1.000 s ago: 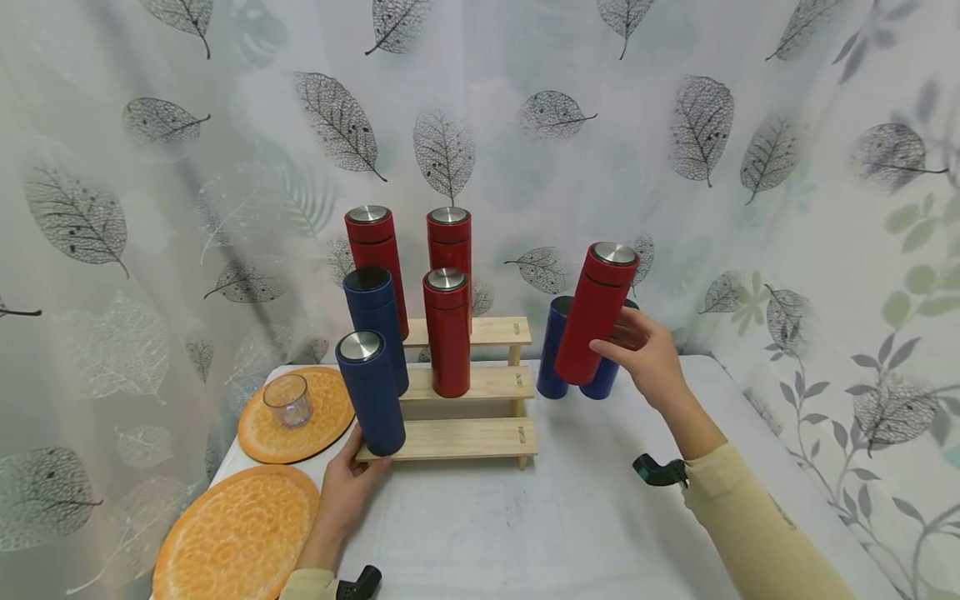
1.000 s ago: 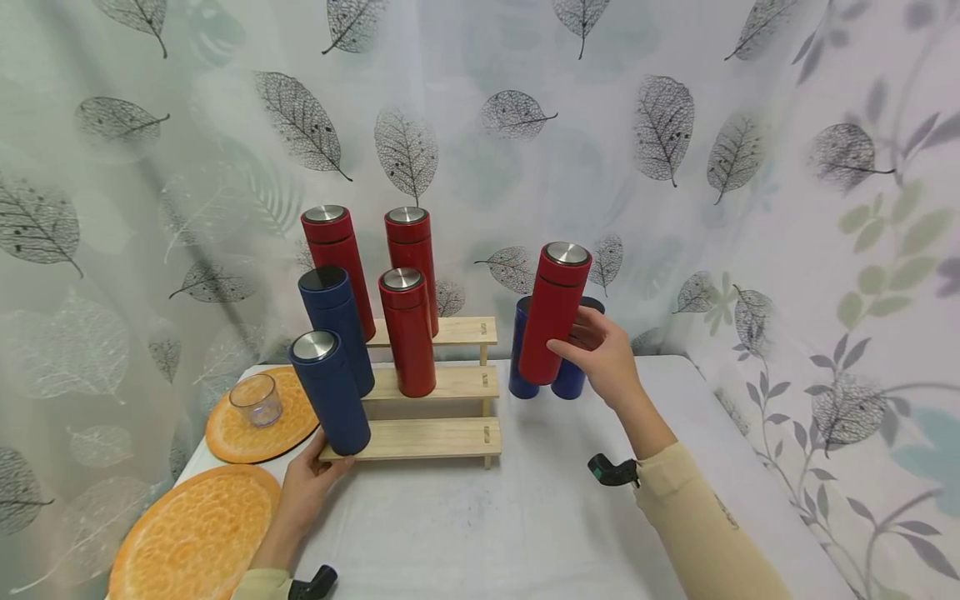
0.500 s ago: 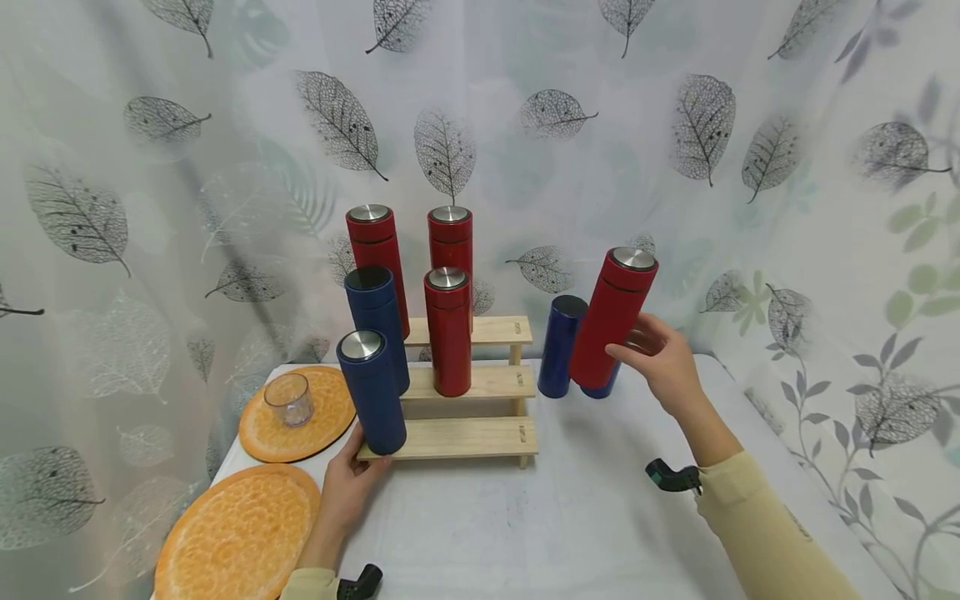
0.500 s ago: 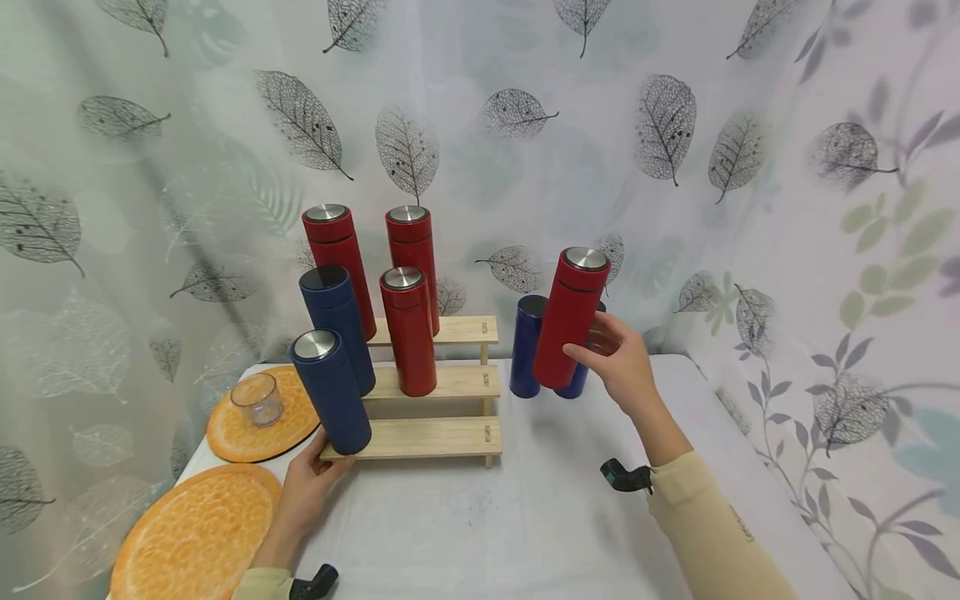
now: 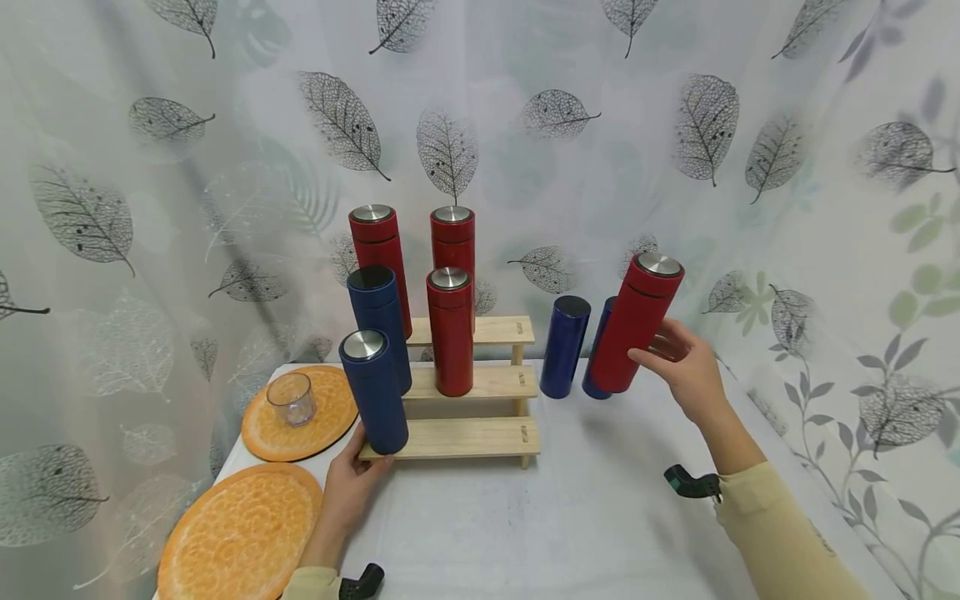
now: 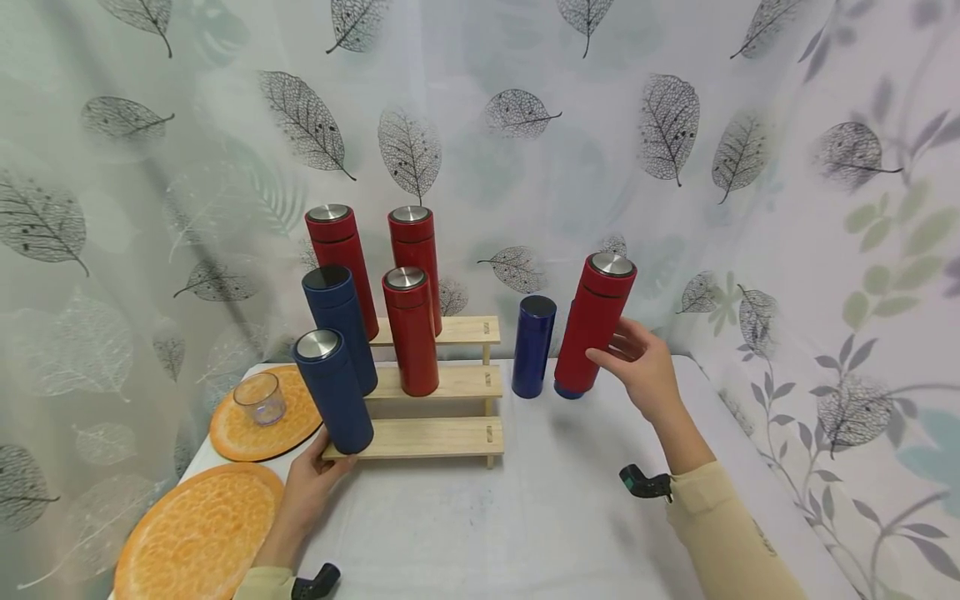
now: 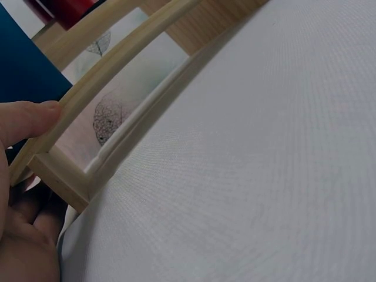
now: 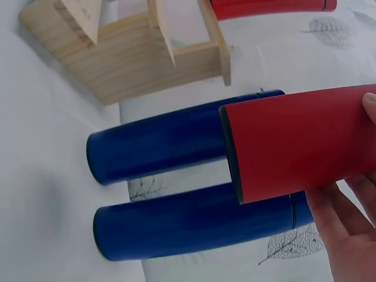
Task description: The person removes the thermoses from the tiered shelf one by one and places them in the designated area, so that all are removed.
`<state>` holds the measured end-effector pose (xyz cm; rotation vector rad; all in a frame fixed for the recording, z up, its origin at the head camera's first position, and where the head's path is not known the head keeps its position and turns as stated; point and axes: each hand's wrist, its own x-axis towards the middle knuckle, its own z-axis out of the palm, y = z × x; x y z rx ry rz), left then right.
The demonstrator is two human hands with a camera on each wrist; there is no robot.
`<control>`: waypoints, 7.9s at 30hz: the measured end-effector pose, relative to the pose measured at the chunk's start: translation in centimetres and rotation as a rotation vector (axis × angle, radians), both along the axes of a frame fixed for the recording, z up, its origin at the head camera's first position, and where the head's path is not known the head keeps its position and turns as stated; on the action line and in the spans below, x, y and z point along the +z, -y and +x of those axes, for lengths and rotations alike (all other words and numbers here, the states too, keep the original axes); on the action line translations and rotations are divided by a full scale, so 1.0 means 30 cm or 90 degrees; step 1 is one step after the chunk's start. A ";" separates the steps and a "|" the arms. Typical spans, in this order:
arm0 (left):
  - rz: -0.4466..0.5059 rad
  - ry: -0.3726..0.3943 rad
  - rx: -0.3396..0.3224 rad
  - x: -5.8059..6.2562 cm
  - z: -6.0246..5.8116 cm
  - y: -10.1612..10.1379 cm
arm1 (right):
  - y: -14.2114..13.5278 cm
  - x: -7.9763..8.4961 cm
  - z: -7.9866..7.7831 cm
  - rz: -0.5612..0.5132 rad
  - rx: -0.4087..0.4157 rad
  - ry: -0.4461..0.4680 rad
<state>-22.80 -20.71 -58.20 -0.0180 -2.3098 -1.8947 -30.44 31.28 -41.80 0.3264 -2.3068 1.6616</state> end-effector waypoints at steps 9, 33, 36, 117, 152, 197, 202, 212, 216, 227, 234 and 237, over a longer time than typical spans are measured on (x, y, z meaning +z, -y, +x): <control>0.005 0.001 -0.002 -0.004 -0.001 0.003 | -0.039 0.005 0.006 -0.005 -0.020 -0.007; -0.003 -0.015 0.004 -0.004 0.000 0.001 | -0.164 -0.013 -0.006 -0.051 -0.088 0.000; -0.002 -0.013 0.005 -0.004 -0.003 0.003 | -0.168 -0.019 -0.012 -0.038 -0.103 0.006; 0.015 -0.014 -0.001 -0.012 -0.023 -0.001 | -0.214 -0.356 -0.187 -0.009 -0.253 0.120; 0.021 -0.010 -0.002 -0.023 -0.030 -0.001 | -0.244 -0.396 -0.151 0.131 -0.229 0.089; 0.022 -0.010 0.002 -0.015 -0.016 -0.009 | 0.048 -0.104 0.010 0.052 -0.126 -0.148; 0.019 -0.017 0.003 -0.019 -0.017 -0.009 | 0.098 -0.099 0.001 0.040 -0.090 -0.157; 0.012 -0.008 0.003 -0.023 -0.014 0.000 | 0.196 -0.105 -0.010 0.024 -0.015 -0.149; 0.006 -0.011 0.007 -0.023 -0.011 0.000 | 0.235 -0.104 -0.009 0.027 0.009 -0.145; -0.003 -0.014 0.006 -0.023 -0.015 0.003 | 0.333 -0.089 -0.029 0.043 0.062 -0.131; 0.013 -0.005 0.007 -0.014 -0.009 -0.002 | 0.404 -0.073 -0.039 0.043 0.091 -0.122; 0.019 -0.006 0.006 -0.015 -0.012 -0.004 | 0.430 -0.068 -0.039 0.040 0.100 -0.115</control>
